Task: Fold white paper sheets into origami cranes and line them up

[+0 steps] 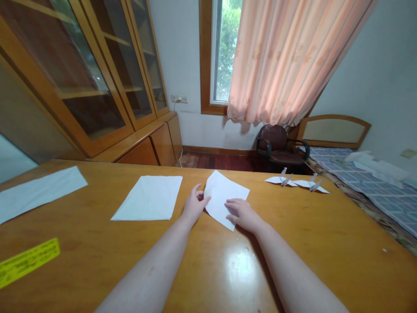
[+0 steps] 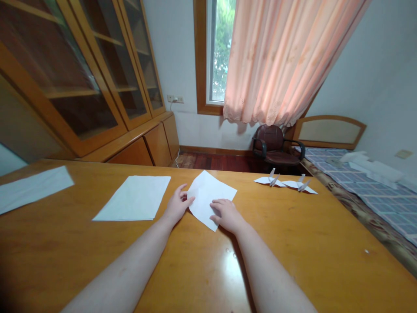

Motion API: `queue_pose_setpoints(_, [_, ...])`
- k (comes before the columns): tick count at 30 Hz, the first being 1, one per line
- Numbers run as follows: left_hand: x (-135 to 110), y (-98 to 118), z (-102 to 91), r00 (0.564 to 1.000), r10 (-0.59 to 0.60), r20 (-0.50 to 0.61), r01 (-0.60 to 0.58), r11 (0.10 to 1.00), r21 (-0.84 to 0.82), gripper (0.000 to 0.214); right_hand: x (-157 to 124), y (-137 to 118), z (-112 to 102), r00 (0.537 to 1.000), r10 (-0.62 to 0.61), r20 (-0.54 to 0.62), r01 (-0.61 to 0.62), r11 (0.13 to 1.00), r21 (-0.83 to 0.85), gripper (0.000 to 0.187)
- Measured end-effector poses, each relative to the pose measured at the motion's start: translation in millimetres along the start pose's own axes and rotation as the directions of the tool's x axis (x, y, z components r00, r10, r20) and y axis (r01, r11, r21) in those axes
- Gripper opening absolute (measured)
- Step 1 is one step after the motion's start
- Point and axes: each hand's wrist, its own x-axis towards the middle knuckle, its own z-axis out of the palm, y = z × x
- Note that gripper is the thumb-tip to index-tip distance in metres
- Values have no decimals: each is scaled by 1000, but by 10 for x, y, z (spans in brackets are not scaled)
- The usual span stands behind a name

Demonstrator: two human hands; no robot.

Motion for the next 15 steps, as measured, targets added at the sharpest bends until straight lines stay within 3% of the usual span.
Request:
queue_pose_setpoints(2, [-26,15,33,997,45,57,-47,998,34,63,5,-4,29,1000,1,-11,-1,1000,-9,48])
queue_pose_setpoints(8, [-90,111,64,968,83,238,-178,894,411,50,0,27,78,1000,29,8,-29,1000,1,54])
queue_pose_setpoints(11, [-111,134,68,937,110,332,-266,839,475,52,5,48,95,998,49,45,-50,999,14,59])
queue_pose_setpoints(15, [-115,92,79,916,96,390,-295,819,492,54,5,62,106,998,45,49,-45,999,15,62])
